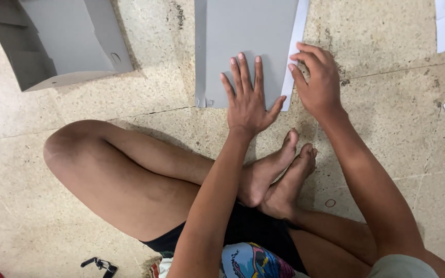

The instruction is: The person sits on the floor and folds a flat sheet of white paper into a small box by hand. They fold the edges, tuck the flaps, and secure the sides to form a rectangular container, then place the finished box next to another completed one.

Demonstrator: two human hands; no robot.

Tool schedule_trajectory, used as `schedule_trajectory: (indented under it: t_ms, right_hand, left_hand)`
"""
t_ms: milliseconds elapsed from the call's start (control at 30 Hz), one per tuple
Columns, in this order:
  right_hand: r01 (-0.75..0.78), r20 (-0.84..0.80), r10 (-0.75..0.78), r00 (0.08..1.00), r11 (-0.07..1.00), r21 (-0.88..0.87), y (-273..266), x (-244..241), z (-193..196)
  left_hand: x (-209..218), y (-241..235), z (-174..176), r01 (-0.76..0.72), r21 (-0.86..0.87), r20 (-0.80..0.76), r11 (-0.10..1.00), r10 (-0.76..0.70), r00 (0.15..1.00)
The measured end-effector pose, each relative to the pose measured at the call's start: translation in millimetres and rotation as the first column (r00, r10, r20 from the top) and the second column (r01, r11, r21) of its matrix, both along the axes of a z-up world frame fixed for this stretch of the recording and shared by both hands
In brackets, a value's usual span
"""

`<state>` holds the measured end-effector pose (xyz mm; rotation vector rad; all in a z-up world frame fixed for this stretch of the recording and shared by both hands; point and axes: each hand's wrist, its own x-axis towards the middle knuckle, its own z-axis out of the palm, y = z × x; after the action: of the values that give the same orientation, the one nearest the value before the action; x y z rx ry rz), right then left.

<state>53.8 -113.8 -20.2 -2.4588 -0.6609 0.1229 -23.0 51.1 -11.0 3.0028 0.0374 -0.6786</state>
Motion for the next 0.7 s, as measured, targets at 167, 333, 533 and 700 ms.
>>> schedule_trajectory:
  t_ms: [167, 333, 533, 700]
  right_hand:
    - [-0.012, -0.459, -0.076, 0.885, 0.982, -0.186, -6, -20, 44]
    - [-0.046, -0.435, -0.023, 0.900, 0.988, -0.147, -24, -49, 22]
    - [0.058, -0.249, -0.112, 0.962, 0.975, -0.214, -20, -43, 0]
    - [0.206, -0.261, -0.278, 0.924, 0.940, -0.274, -6, 1, -13]
  left_hand:
    - [0, 1, -2, -0.003, -0.014, 0.001, 1.000, 0.003, 1.000]
    - [-2, 1, -2, 0.004, -0.012, 0.018, 1.000, -0.004, 1.000]
    - [-1, 1, 0, 0.002, -0.019, 0.022, 1.000, -0.001, 1.000]
    - [-1, 2, -2, 0.001, -0.041, -0.020, 0.999, -0.001, 1.000]
